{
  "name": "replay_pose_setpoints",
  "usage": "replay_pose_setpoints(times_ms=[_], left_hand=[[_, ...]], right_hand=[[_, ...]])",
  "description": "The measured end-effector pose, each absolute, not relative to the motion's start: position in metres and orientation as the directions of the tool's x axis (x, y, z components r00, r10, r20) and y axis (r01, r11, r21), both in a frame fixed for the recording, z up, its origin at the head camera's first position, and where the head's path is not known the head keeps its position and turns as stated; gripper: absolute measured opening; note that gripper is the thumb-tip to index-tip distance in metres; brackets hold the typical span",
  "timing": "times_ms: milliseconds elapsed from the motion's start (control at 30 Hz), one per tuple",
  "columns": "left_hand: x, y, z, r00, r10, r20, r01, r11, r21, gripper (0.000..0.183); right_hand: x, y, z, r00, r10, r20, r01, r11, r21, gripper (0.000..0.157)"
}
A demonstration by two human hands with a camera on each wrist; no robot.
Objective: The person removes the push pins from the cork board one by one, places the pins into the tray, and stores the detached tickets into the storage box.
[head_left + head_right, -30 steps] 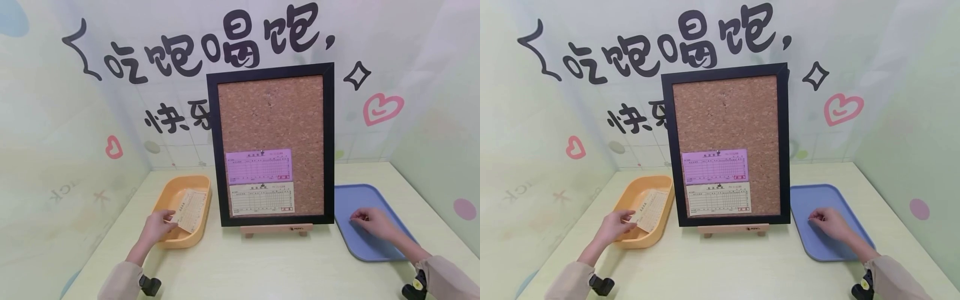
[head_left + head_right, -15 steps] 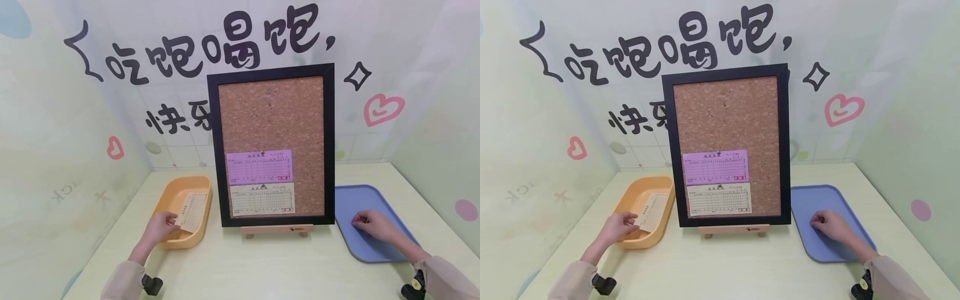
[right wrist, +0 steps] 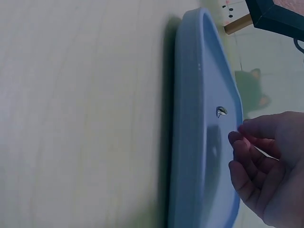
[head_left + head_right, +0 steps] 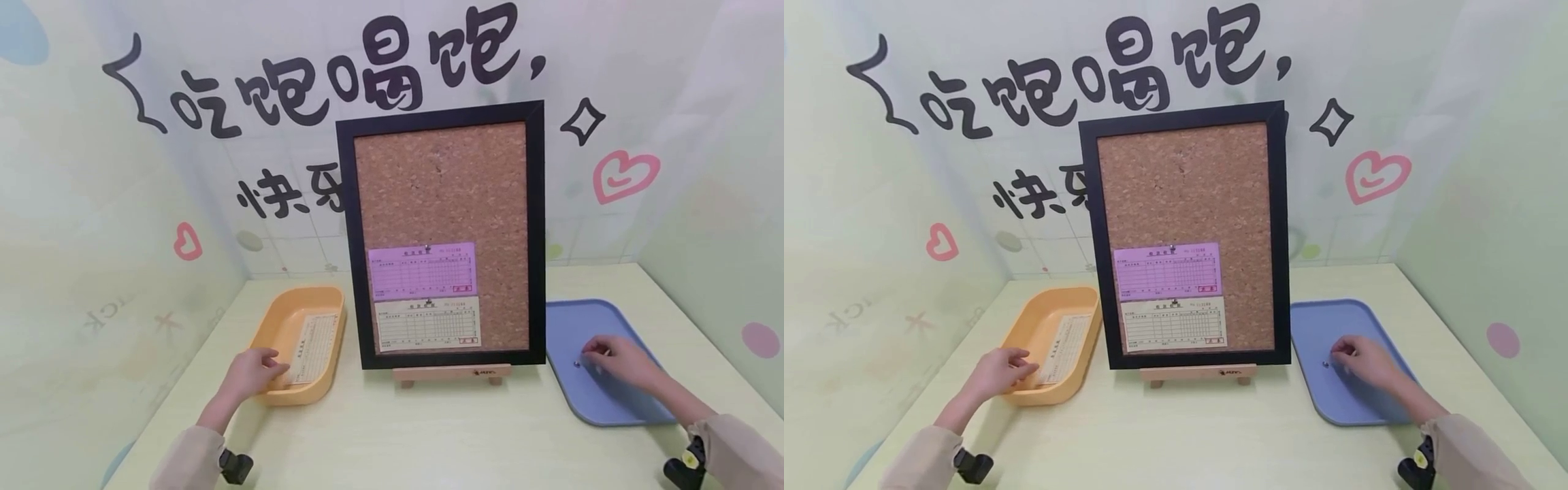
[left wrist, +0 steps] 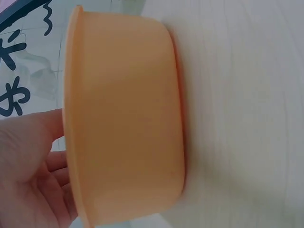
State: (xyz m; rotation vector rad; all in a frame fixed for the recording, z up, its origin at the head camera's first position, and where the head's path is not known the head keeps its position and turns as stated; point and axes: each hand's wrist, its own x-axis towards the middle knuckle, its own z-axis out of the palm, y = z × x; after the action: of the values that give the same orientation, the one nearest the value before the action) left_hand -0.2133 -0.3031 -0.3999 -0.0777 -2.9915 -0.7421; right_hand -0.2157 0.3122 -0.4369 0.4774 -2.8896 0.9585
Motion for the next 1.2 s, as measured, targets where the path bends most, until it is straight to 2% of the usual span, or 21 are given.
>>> replay_pose_setpoints(times_ms=[133, 333, 533, 700, 867, 1000, 1200], left_hand=[[-0.22, -0.298, -0.392, -0.988, 0.057, 0.141, 0.118, 0.874, 0.471, 0.039], [-0.235, -0.271, -0.374, -0.962, 0.098, 0.256, 0.222, 0.826, 0.518, 0.041], [-0.243, -0.228, -0.36, -0.931, 0.158, 0.33, 0.333, 0.742, 0.582, 0.056], [-0.247, -0.201, -0.356, -0.885, 0.18, 0.428, 0.428, 0.676, 0.6, 0.066], [-0.25, -0.184, -0.357, -0.821, 0.151, 0.551, 0.517, 0.608, 0.603, 0.079], [-0.255, -0.175, -0.358, -0.773, 0.146, 0.618, 0.562, 0.61, 0.558, 0.094], [-0.262, -0.165, -0.351, -0.731, 0.165, 0.662, 0.601, 0.616, 0.509, 0.101]], right_hand=[[-0.216, 0.313, -0.423, -0.946, -0.265, 0.184, -0.323, 0.787, -0.526, 0.008], [-0.219, 0.304, -0.396, -0.947, -0.231, 0.222, -0.317, 0.778, -0.543, 0.013], [-0.221, 0.286, -0.371, -0.923, -0.174, 0.344, -0.346, 0.769, -0.537, 0.013], [-0.223, 0.265, -0.352, -0.869, -0.15, 0.472, -0.409, 0.754, -0.513, 0.011], [-0.224, 0.246, -0.341, -0.795, -0.165, 0.584, -0.514, 0.695, -0.503, 0.008], [-0.223, 0.231, -0.339, -0.783, -0.206, 0.587, -0.556, 0.654, -0.513, 0.008], [-0.233, 0.209, -0.337, -0.781, -0.235, 0.579, -0.571, 0.644, -0.509, 0.007]])
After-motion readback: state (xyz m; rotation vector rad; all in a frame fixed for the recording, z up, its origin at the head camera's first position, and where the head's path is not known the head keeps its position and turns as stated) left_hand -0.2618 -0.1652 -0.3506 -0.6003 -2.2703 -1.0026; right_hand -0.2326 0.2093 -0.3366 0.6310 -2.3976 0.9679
